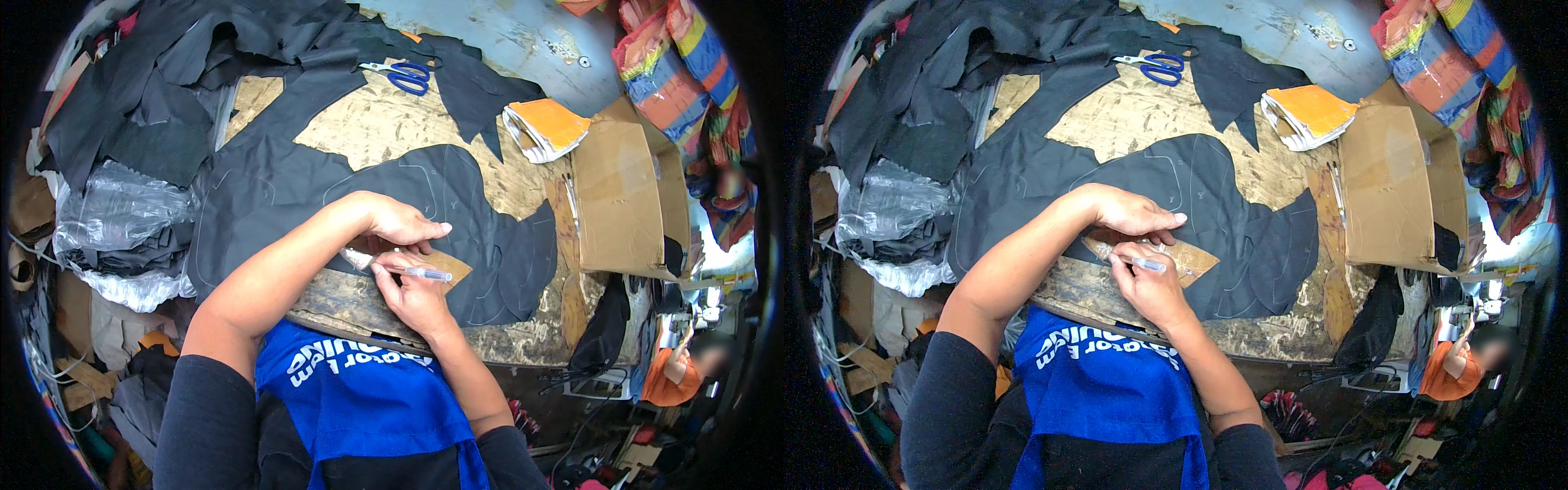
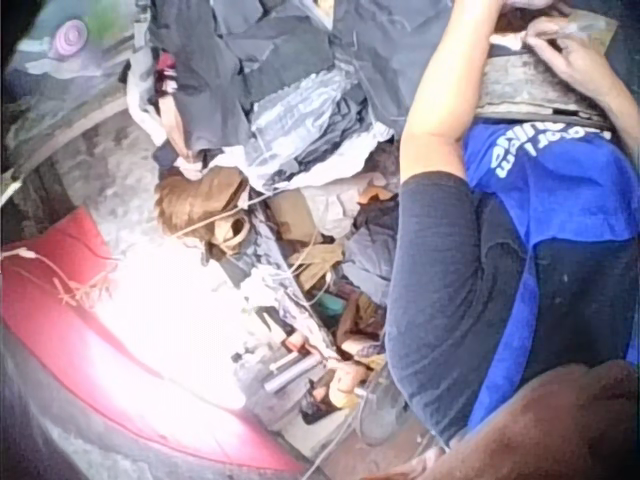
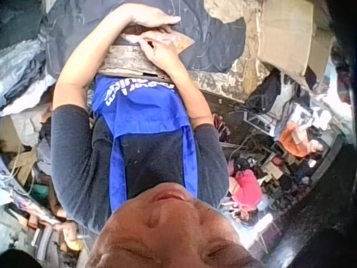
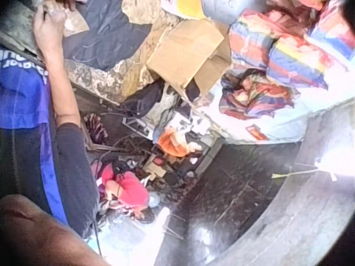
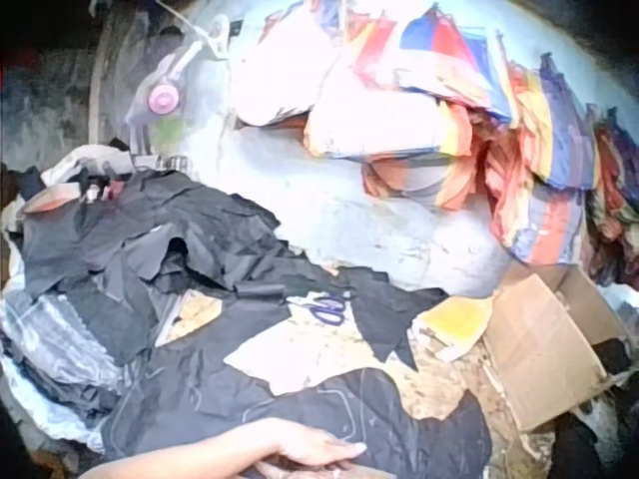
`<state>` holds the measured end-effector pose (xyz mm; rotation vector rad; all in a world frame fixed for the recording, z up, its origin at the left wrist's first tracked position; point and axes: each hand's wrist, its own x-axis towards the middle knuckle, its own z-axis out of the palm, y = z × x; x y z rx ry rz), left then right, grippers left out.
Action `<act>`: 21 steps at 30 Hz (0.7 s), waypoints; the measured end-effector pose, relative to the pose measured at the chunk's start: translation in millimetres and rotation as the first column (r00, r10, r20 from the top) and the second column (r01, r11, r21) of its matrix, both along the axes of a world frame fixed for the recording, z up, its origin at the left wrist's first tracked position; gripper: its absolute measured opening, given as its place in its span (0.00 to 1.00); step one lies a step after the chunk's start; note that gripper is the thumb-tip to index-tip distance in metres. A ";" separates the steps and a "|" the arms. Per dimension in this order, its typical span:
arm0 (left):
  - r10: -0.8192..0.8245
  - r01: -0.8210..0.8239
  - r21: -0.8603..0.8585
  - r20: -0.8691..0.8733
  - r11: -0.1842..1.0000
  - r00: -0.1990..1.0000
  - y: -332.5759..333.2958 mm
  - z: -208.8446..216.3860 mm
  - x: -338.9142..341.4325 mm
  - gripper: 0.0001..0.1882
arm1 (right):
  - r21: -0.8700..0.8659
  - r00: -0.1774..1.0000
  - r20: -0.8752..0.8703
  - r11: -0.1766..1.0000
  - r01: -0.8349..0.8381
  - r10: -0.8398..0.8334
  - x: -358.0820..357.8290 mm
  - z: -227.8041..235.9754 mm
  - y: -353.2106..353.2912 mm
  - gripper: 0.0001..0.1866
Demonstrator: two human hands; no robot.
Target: The person uses a cardboard template and a white marker to trace outlines on black fabric pieces laid on a work table. They repeatedly reposition the template, trace edges, and move the marked fabric aside to continue marking additional pieces.
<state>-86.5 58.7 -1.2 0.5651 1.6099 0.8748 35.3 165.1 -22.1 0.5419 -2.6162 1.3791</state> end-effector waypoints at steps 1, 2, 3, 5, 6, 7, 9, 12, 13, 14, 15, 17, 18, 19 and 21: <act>0.006 -0.006 0.003 0.015 1.000 1.000 0.2 0.4 0.2 0.40 | 0.025 0.998 -0.044 0.999 0.042 -0.041 0.7 0.6 4.7 0.05; -0.015 0.015 0.020 -0.027 1.000 1.000 0.2 1.0 0.5 0.39 | 0.045 0.993 -0.085 0.995 0.091 -0.087 2.7 1.7 11.0 0.05; -0.036 0.039 0.036 -0.068 0.999 0.997 -0.4 1.8 0.5 0.39 | 0.060 0.987 -0.112 0.991 0.123 -0.116 6.2 3.8 20.1 0.05; -0.050 0.055 0.045 -0.116 0.997 0.992 -1.1 3.4 0.9 0.38 | 0.095 0.981 -0.032 0.977 0.191 -0.189 21.0 8.9 40.8 0.04; -0.042 0.047 0.040 -0.123 0.998 0.992 -1.3 4.1 1.3 0.37 | 0.100 0.975 -0.027 0.969 0.224 -0.222 28.7 10.7 51.0 0.04; -0.036 0.042 0.042 -0.124 0.998 0.992 -1.4 4.6 1.8 0.37 | 0.101 0.962 0.005 0.957 0.272 -0.274 36.1 11.3 59.3 0.03; -0.020 0.024 0.033 -0.109 0.999 0.994 -1.4 5.4 1.9 0.37 | 0.106 0.939 -0.032 0.933 0.344 -0.343 47.2 10.2 71.5 0.04; -0.037 0.035 -0.023 -0.074 0.999 0.997 -1.0 6.2 1.0 0.38 | 0.151 0.947 -0.057 0.935 0.322 -0.317 54.3 8.6 78.8 0.04; -0.034 0.031 -0.058 -0.067 0.998 0.997 -0.9 6.5 0.4 0.38 | 0.168 0.949 -0.030 0.935 0.313 -0.313 54.4 9.1 78.5 0.03; -0.028 0.022 -0.095 -0.062 0.995 0.998 -1.2 6.9 -0.5 0.39 | 0.101 0.943 -0.023 0.937 0.333 -0.333 52.9 9.6 76.3 0.04; -0.025 0.021 -0.080 -0.054 0.997 0.998 -1.1 6.6 0.0 0.40 | 0.033 0.938 -0.012 0.937 0.347 -0.347 51.0 10.3 72.1 0.04; -0.036 0.033 -0.039 -0.082 0.999 0.996 -2.1 6.3 -0.1 0.41 | -0.091 0.945 0.025 0.940 0.328 -0.327 46.2 12.1 59.8 0.05; -0.043 0.041 -0.021 -0.090 0.999 0.995 -2.7 5.9 -0.1 0.41 | -0.170 0.969 0.099 0.955 0.243 -0.229 42.0 12.0 51.8 0.06; -0.040 0.037 -0.035 -0.079 0.999 0.996 -2.6 5.3 -0.7 0.41 | -0.185 0.981 0.112 0.967 0.175 -0.156 36.2 10.5 42.3 0.07; -0.040 0.037 -0.061 -0.049 0.997 0.998 -1.8 3.7 -2.1 0.41 | -0.202 0.991 0.124 0.977 0.068 -0.043 24.7 5.0 23.1 0.08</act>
